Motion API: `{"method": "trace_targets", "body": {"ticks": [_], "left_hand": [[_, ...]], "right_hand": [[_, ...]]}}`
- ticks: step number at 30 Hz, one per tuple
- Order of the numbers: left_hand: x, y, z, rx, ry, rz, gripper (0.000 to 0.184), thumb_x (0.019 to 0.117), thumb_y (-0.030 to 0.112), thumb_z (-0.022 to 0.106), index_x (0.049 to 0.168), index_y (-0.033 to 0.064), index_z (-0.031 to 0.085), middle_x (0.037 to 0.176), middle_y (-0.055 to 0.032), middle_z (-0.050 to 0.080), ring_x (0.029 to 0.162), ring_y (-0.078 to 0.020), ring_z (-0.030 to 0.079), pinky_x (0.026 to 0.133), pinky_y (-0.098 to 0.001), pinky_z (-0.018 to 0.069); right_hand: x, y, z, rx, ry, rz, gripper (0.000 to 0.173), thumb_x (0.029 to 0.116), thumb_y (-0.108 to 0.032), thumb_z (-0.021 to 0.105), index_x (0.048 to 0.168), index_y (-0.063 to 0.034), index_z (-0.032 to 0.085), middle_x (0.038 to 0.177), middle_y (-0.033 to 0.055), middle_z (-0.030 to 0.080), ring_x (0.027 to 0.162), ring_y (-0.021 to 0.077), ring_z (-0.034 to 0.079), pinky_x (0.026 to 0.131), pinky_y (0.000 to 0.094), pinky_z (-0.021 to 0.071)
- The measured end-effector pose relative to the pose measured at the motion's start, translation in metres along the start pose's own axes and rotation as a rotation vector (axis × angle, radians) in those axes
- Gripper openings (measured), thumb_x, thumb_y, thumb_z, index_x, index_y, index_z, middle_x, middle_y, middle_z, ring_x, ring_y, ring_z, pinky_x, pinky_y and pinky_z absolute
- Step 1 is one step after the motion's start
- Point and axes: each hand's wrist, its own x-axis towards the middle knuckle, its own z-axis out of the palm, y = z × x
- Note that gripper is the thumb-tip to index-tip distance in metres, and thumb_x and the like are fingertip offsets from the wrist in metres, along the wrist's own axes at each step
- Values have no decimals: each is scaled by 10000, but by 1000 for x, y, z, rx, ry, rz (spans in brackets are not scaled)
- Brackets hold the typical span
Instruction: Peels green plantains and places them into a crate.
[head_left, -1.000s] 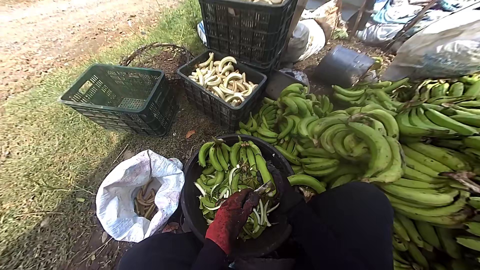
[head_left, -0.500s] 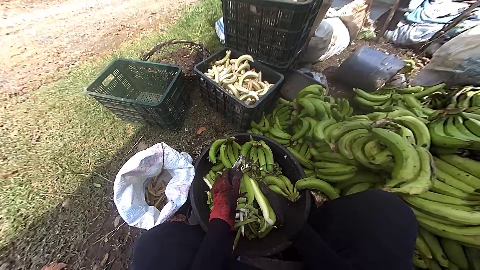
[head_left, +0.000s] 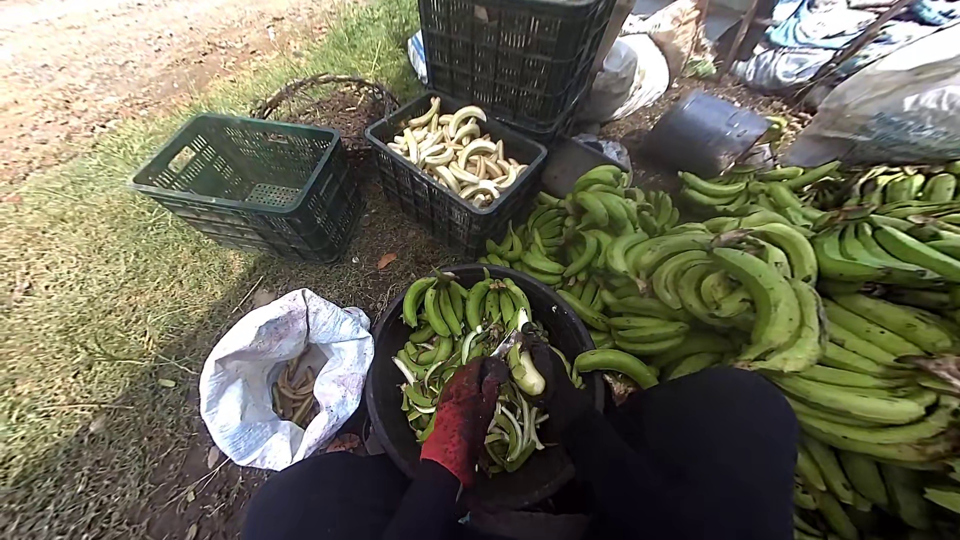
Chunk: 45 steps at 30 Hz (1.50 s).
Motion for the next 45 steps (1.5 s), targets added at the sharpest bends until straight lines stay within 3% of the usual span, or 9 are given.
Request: {"method": "trace_targets", "body": {"ticks": [5,12,17,22,27,32,39,42,45], "left_hand": [[30,-23,-15,24,148,-125,513,1053,525,441,1391,184,623,1252,-116,689,1204,-267,644,1060,-521,497],[-12,14,4,40,37,90,497,1046,475,483,1397,150,621,1236,-119,697,1177,-268,659,1049,-504,510],[-13,17,4,106,85,71,514,1026,495,496,1399,164,623,1213,-131,700,1137,-291,674,1007,-516,527],[12,-10,-3,40,29,-12,477,1084,452,401,1407,172,615,1315,-95,676,1252,-241,626,1105,-496,470],[28,-29,-11,-43,8,-97,576,1066,603,311,1336,231,659,1252,-50,693,1177,-184,653,1029,-490,526],[8,-2,3,75,42,109,495,1069,515,401,1366,204,647,1240,-63,704,1188,-204,655,1066,-467,507],[-7,9,9,271,185,312,559,951,569,570,1333,179,686,1055,-152,727,941,-337,713,825,-539,582],[-4,10,7,263,166,265,545,968,550,546,1351,185,674,1090,-155,725,973,-347,709,853,-542,575],[4,11,3,183,80,106,471,1021,407,516,1425,184,612,1209,-157,693,1103,-335,677,963,-541,539]], "right_hand": [[-21,25,-15,-110,-480,278,410,1094,-336,373,1380,-90,535,1087,77,676,891,141,663,784,328,570],[17,-5,-4,-124,162,-126,462,1131,-263,288,1471,0,456,1398,155,560,1225,152,558,1047,325,461],[43,2,8,69,485,-150,445,1108,-346,387,1420,-46,487,1262,160,608,1081,217,627,917,413,537],[7,11,3,-333,5,-90,421,1113,-204,355,1391,52,541,1370,174,598,1242,139,560,1084,286,421],[-17,-3,-17,-476,-540,176,503,1071,-378,428,1476,-87,493,1257,78,664,1087,121,650,961,331,538],[8,2,-27,-254,-191,72,463,1123,-322,312,1502,-96,450,1266,67,644,1049,113,637,910,320,546],[51,-1,-17,382,133,258,575,1105,-480,172,1060,-52,554,698,97,602,540,202,581,497,352,515],[51,12,-14,206,120,94,514,1120,-402,226,1159,-21,569,823,102,632,670,181,614,604,352,542],[26,9,-4,-215,75,-149,431,1122,-194,305,1418,55,495,1319,161,604,1171,141,581,1026,273,463]]}}
